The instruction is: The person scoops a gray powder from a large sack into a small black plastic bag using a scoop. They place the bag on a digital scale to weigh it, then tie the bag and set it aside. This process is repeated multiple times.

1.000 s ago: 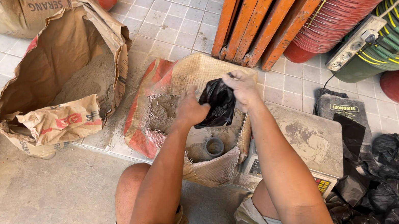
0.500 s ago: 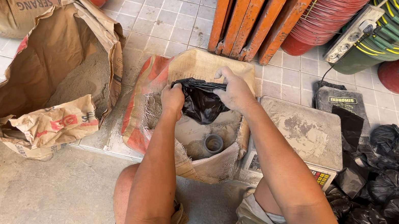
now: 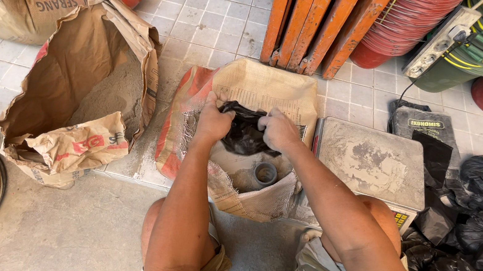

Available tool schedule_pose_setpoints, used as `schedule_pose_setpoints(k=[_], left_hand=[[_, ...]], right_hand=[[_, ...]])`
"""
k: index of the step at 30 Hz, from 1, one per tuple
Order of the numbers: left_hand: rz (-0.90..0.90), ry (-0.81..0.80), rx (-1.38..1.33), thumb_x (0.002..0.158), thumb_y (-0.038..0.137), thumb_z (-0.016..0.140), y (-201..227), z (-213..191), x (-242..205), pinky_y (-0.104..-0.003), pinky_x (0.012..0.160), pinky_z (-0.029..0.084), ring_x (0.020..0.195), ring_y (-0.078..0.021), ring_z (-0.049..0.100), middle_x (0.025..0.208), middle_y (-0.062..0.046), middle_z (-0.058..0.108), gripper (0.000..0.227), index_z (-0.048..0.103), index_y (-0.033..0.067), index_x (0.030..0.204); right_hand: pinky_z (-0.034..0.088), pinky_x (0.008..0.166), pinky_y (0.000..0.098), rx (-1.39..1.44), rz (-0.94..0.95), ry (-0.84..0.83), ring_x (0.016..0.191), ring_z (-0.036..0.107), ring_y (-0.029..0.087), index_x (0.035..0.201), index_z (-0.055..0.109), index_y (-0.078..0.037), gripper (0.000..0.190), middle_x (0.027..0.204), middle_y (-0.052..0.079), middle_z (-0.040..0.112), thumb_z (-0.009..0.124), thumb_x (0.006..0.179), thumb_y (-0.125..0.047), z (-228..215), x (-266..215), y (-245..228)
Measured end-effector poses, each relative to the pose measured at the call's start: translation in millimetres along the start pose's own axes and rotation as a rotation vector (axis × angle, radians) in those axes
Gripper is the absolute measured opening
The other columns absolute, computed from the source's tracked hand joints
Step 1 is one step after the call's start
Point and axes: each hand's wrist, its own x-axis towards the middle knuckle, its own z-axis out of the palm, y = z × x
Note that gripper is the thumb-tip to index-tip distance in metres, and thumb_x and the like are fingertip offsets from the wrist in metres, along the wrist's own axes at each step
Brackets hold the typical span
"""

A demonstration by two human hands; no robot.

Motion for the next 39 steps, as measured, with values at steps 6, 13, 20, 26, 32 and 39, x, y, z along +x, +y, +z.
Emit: schedule_pose_setpoints(k=[6, 13, 20, 26, 32, 39], left_hand=[[0.043, 0.039, 0.651, 0.077, 0.013, 0.052, -47.4, 8.3, 8.3, -0.052, 0.073, 0.054, 0.088, -0.0461, 0.058, 0.114, -0.021, 0.045, 0.022, 0.047, 0.0166, 0.097], [0.041, 0.011, 0.664, 0.081, 0.013, 0.054, -34.4, 10.0, -45.5, -0.055, 0.078, 0.049, 0.089, -0.0503, 0.055, 0.109, -0.018, 0.039, 0.022, 0.037, 0.0127, 0.095], [0.038, -0.270, 0.825, 0.088, 0.011, 0.043, -45.1, 20.2, -64.6, -0.048, 0.086, 0.051, 0.108, -0.0421, 0.051, 0.127, -0.016, 0.032, 0.027, 0.053, 0.0168, 0.112], [-0.173, -0.211, 0.848, 0.080, 0.015, 0.054, -91.0, 29.3, -42.8, -0.050, 0.083, 0.051, 0.103, -0.0441, 0.053, 0.127, -0.027, 0.034, 0.055, 0.035, 0.0012, 0.129], [-0.194, -0.128, 0.767, 0.077, 0.005, 0.048, -93.6, 25.7, -41.6, -0.048, 0.080, 0.051, 0.097, -0.0435, 0.056, 0.120, -0.022, 0.038, 0.058, 0.039, 0.0152, 0.133], [-0.236, 0.185, 0.469, 0.081, 0.013, 0.050, -101.8, 3.7, -30.8, -0.047, 0.086, 0.049, 0.100, -0.0423, 0.056, 0.117, -0.016, 0.037, 0.038, 0.045, 0.0236, 0.116]], right_hand=[[0.046, 0.085, 0.0439, 0.009, 0.495, -0.148, 0.107, 0.055, 0.032, 0.106, 0.064, -0.011, 0.046, 0.111, 0.015, 0.059, 0.052, 0.075, -0.043, -2.7, 7.7, 18.5], [0.045, 0.089, 0.0488, -0.006, 0.232, -0.212, 0.107, 0.055, 0.036, 0.133, 0.042, -0.019, 0.057, 0.116, 0.019, 0.053, 0.052, 0.078, -0.014, 42.2, 3.5, 22.9], [0.044, 0.087, 0.0526, 0.056, 0.227, -0.394, 0.111, 0.050, 0.041, 0.142, 0.026, -0.024, 0.071, 0.122, 0.025, 0.046, 0.053, 0.077, -0.011, 61.8, 0.0, 29.8], [0.042, 0.092, 0.0528, 0.126, 0.158, -0.397, 0.112, 0.047, 0.045, 0.136, 0.040, -0.014, 0.059, 0.120, 0.030, 0.048, 0.049, 0.078, -0.004, 12.0, -24.7, -8.6], [0.045, 0.089, 0.0456, 0.480, 0.308, -0.042, 0.102, 0.056, 0.036, 0.090, 0.065, -0.008, 0.027, 0.097, 0.020, 0.062, 0.059, 0.068, -0.023, 69.7, 0.3, 52.9], [0.043, 0.096, 0.0439, 0.056, 0.285, -0.435, 0.111, 0.052, 0.038, 0.106, 0.058, -0.002, 0.046, 0.111, 0.024, 0.059, 0.058, 0.071, -0.032, 62.6, -27.8, 23.5]])
